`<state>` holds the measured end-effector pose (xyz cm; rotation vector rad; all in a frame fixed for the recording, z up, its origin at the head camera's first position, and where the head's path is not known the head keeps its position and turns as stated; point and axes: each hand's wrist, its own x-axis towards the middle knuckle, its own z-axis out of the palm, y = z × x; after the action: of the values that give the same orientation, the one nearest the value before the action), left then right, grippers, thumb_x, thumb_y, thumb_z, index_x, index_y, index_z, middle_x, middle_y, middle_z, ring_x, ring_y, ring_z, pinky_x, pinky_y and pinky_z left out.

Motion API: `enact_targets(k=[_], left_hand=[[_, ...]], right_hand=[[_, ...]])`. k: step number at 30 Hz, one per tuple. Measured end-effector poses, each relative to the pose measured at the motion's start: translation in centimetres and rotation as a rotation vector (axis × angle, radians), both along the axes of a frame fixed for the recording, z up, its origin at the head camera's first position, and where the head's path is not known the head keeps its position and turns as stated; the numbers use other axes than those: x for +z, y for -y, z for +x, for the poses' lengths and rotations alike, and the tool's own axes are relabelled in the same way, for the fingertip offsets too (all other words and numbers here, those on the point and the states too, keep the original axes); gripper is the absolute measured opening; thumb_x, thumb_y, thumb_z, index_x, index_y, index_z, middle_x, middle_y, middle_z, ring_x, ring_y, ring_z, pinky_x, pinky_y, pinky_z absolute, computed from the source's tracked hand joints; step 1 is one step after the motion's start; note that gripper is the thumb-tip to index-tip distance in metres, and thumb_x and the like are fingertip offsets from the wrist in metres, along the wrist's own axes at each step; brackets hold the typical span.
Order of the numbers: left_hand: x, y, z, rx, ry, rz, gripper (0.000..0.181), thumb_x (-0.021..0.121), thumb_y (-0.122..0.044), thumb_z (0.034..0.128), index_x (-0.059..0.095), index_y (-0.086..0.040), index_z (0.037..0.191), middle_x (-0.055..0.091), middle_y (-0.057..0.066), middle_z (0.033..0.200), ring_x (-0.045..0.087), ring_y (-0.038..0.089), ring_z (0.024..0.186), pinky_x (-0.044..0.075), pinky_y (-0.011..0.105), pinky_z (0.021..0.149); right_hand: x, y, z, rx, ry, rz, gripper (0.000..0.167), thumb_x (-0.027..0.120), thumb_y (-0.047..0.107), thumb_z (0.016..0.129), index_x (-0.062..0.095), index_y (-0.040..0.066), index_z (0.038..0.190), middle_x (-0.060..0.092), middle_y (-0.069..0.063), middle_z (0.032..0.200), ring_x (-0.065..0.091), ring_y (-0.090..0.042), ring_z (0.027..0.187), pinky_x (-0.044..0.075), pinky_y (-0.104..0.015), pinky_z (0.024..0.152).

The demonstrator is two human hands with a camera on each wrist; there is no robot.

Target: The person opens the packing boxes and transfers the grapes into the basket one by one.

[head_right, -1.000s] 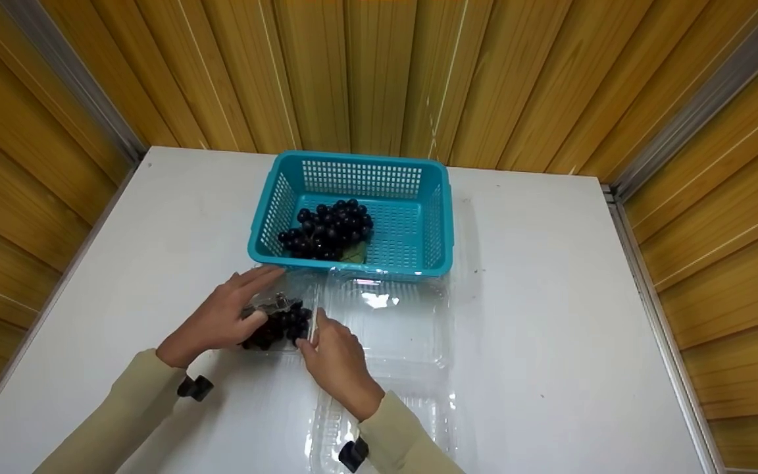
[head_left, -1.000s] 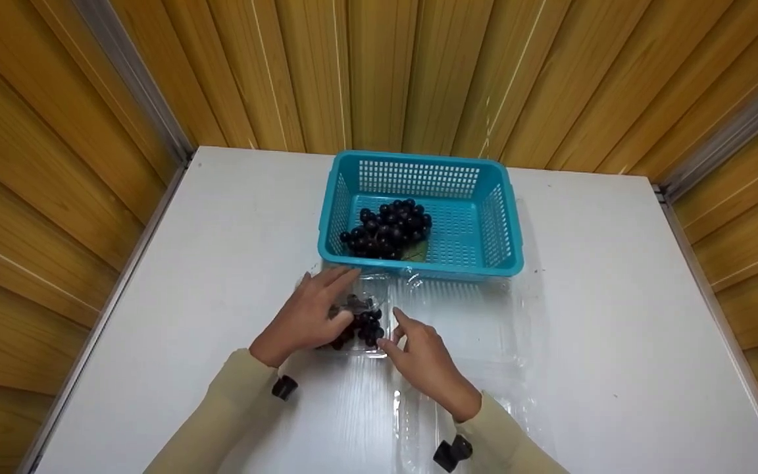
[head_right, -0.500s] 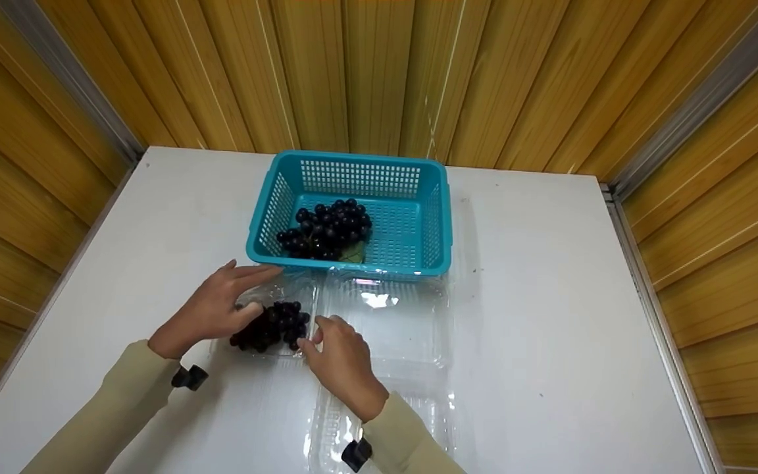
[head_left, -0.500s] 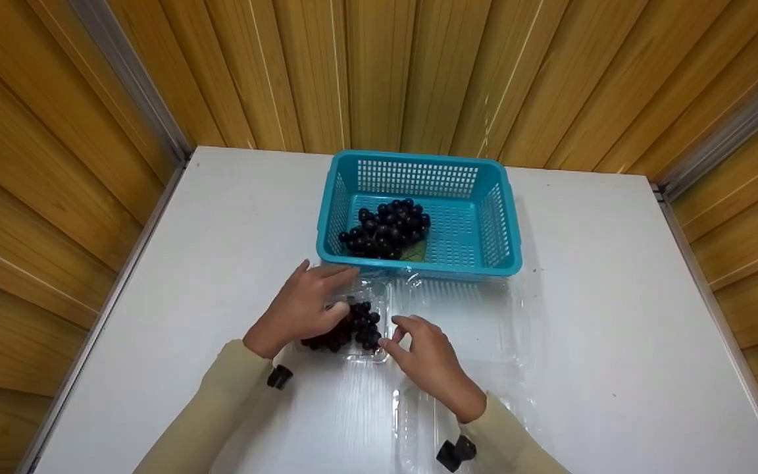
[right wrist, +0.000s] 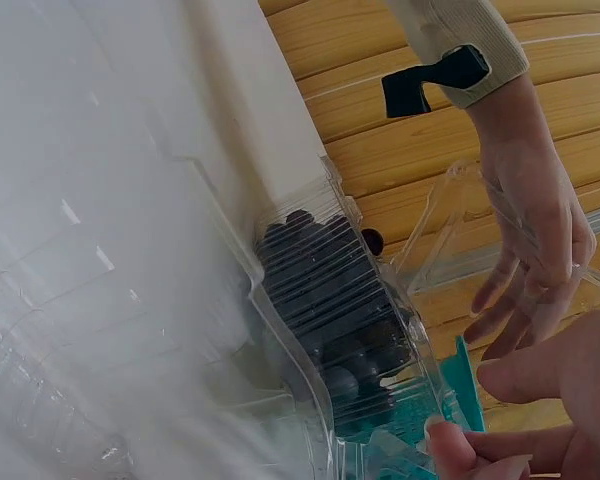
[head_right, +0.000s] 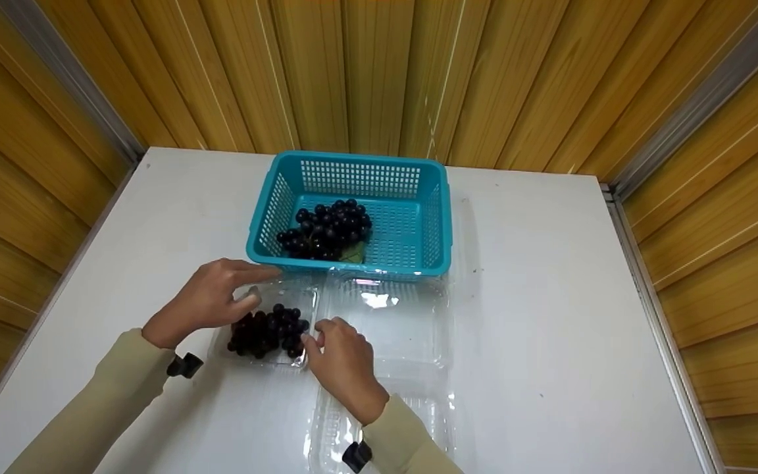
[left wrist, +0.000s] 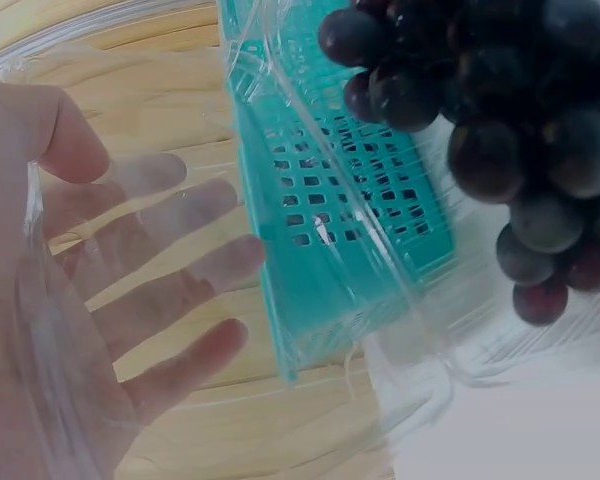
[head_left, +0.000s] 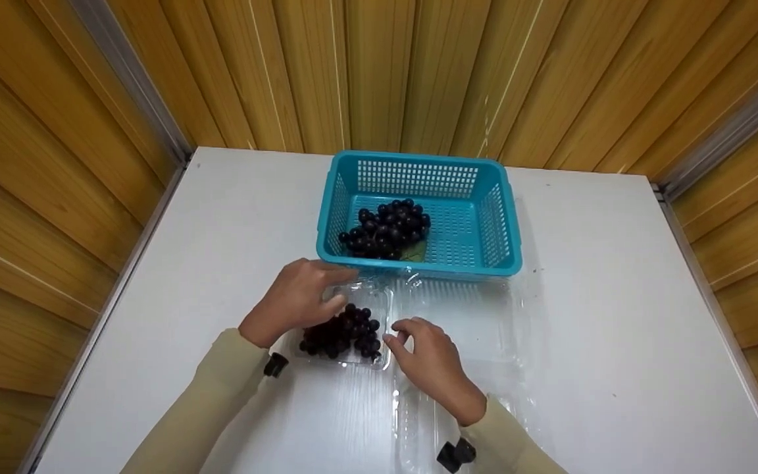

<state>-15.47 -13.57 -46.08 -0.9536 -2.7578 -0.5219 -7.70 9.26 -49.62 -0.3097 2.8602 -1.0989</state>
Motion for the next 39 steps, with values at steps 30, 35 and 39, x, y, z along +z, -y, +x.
enact_targets(k=[30, 35, 39], left_hand=[[1.5, -2.0, -0.8, 0.007, 0.045, -0.103, 0.011, 0.056, -0.017, 0.0831, 0.067, -0.018, 0.078, 0.03, -0.007, 0.052, 0.028, 0.009, 0.047, 0.023, 0.025, 0.045], [1.8, -2.4, -1.2, 0.027, 0.078, -0.137, 0.016, 0.055, -0.017, 0.0841, 0.071, -0.016, 0.078, 0.025, -0.007, 0.048, 0.022, 0.009, 0.044, 0.02, 0.025, 0.042], [2.0, -2.6, -1.5, 0.008, 0.067, -0.158, 0.019, 0.057, -0.019, 0.086, 0.075, -0.015, 0.086, 0.029, -0.005, 0.047, 0.022, 0.009, 0.045, 0.019, 0.025, 0.042]], right_hand=[[-0.1, -0.2, -0.3, 0.197, 0.089, -0.06, 0.018, 0.059, 0.03, 0.096, 0.071, 0.018, 0.099, 0.068, 0.007, 0.091, 0.049, -0.002, 0.062, 0.044, -0.023, 0.064], [-0.2, -0.2, -0.3, 0.228, 0.093, -0.057, 0.021, 0.059, 0.031, 0.096, 0.074, 0.016, 0.1, 0.07, 0.006, 0.093, 0.05, -0.002, 0.063, 0.044, -0.022, 0.062], [-0.4, -0.3, -0.3, 0.272, 0.117, -0.06, 0.023, 0.059, 0.03, 0.096, 0.075, 0.015, 0.103, 0.072, 0.004, 0.097, 0.054, -0.002, 0.07, 0.046, -0.023, 0.065]])
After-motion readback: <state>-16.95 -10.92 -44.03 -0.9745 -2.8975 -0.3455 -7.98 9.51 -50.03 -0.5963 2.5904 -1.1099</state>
